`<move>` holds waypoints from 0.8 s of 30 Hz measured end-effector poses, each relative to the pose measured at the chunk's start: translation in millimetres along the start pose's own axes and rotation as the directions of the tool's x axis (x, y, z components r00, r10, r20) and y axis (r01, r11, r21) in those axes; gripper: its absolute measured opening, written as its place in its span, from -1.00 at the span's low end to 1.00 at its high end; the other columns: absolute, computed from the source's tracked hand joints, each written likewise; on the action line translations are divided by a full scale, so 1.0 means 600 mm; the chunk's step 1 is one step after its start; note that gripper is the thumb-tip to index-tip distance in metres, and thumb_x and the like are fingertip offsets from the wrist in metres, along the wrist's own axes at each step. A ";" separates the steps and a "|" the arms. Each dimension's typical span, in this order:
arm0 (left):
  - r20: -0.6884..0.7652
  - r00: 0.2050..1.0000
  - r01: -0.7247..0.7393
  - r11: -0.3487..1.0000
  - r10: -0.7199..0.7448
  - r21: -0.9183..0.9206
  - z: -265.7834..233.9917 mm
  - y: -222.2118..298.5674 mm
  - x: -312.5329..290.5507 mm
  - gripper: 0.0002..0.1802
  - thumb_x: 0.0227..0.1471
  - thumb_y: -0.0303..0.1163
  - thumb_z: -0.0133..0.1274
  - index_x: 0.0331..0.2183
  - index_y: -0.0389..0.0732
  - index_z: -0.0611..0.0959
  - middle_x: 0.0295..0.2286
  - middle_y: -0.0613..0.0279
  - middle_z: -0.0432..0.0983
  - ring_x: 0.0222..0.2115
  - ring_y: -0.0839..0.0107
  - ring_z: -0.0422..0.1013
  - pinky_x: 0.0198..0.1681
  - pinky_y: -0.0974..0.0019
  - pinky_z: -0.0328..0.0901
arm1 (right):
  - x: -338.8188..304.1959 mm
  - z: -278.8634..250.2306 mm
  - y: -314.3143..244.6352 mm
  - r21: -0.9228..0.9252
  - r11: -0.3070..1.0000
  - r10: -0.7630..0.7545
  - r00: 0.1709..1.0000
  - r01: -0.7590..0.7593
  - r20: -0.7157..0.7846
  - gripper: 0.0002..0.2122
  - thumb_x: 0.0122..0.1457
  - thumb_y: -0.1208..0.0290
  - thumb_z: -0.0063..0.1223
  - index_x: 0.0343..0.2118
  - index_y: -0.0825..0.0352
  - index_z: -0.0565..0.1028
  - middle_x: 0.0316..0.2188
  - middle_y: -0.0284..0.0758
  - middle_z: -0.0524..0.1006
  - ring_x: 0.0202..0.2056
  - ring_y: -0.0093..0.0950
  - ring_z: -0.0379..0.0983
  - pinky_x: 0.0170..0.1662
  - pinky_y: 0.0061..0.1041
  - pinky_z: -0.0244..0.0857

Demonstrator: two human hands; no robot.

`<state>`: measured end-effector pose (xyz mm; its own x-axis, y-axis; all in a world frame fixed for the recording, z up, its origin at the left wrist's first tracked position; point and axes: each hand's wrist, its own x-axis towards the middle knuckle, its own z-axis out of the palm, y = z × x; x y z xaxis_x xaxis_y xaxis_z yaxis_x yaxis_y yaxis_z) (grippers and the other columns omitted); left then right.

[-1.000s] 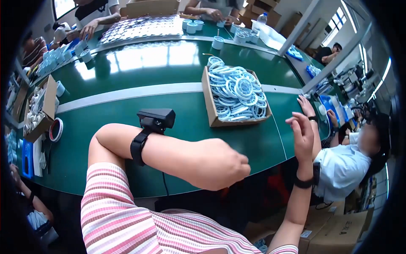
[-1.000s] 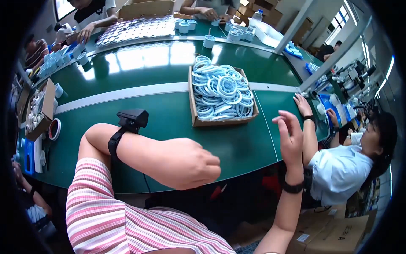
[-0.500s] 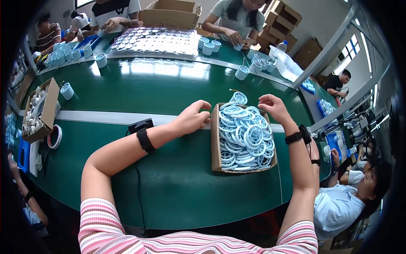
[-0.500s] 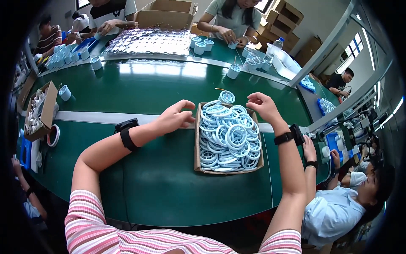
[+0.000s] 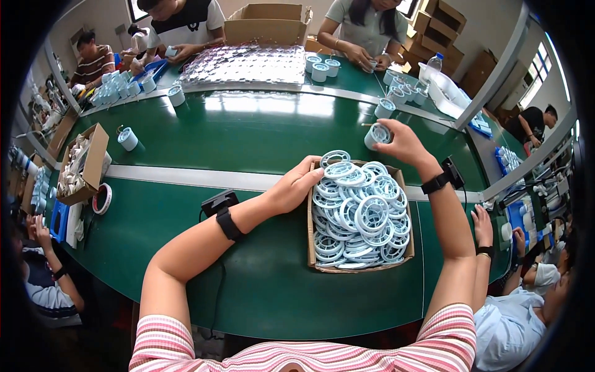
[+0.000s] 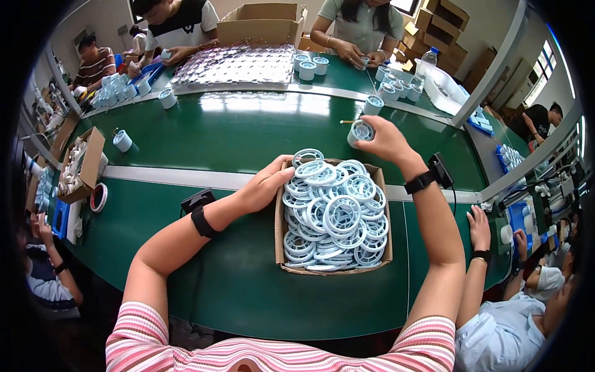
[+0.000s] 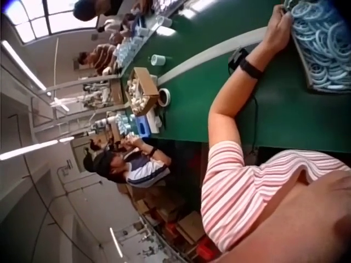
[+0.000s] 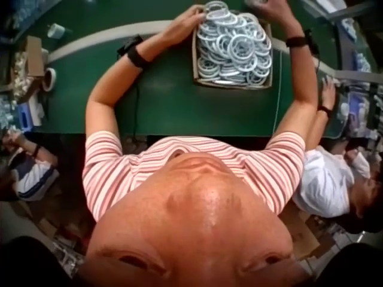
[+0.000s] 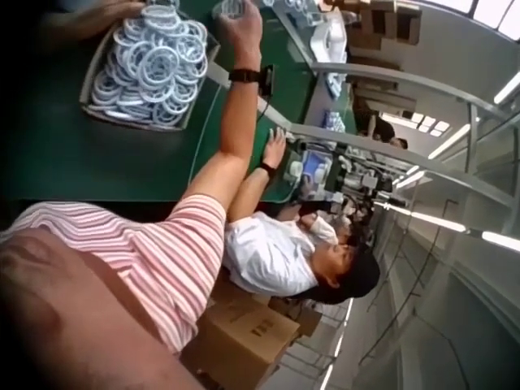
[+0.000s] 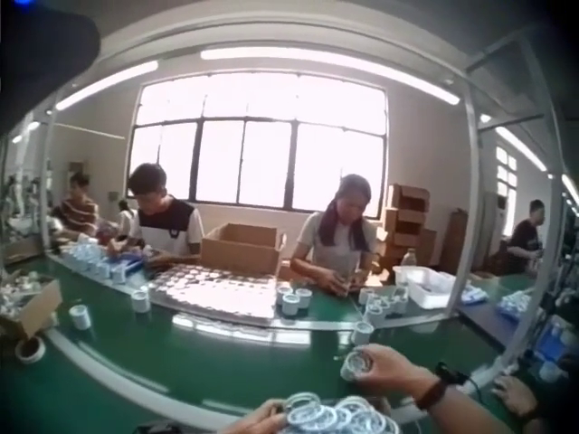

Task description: Assembling small electronic speakers by threading wires and joining components at a factory workbench.

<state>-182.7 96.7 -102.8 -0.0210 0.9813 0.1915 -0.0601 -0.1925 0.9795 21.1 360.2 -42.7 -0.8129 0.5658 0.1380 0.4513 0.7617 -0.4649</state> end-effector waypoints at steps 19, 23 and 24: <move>-0.113 0.990 0.091 0.993 -0.082 0.079 0.023 0.052 -0.060 -0.56 0.36 -0.28 -0.24 0.15 -0.31 0.33 0.01 0.14 0.40 0.05 0.45 0.30 0.18 0.31 0.16 | 0.156 0.032 0.168 -0.050 0.999 -0.041 0.901 0.022 -0.432 -0.34 -0.16 -0.01 0.43 -0.05 0.38 0.55 0.03 -0.14 0.37 0.06 -0.17 0.37 0.15 -0.29 0.27; -0.123 0.988 0.099 0.992 -0.089 0.076 0.020 0.052 -0.062 -0.57 0.36 -0.29 -0.24 0.15 -0.31 0.33 0.01 0.13 0.40 0.04 0.44 0.31 0.17 0.30 0.17 | 0.192 0.018 0.145 -0.073 0.997 -0.050 0.934 0.026 -0.353 -0.34 -0.14 0.01 0.44 -0.05 0.43 0.54 -0.03 -0.12 0.41 0.02 -0.20 0.40 0.13 -0.37 0.28; -0.121 0.988 0.105 0.991 -0.094 0.086 0.021 0.052 -0.062 -0.56 0.36 -0.29 -0.24 0.15 -0.32 0.33 0.01 0.13 0.40 0.05 0.43 0.31 0.17 0.30 0.17 | 0.208 0.015 0.139 -0.082 0.997 -0.039 0.942 0.012 -0.334 -0.34 -0.14 0.02 0.44 -0.05 0.44 0.55 -0.05 -0.12 0.42 0.00 -0.20 0.40 0.12 -0.38 0.29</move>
<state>-171.3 54.4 -78.6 -0.1359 0.9867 0.0895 0.0243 -0.0870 0.9959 -46.3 491.6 -71.9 -0.6602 0.6083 0.4405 0.4698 0.7921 -0.3897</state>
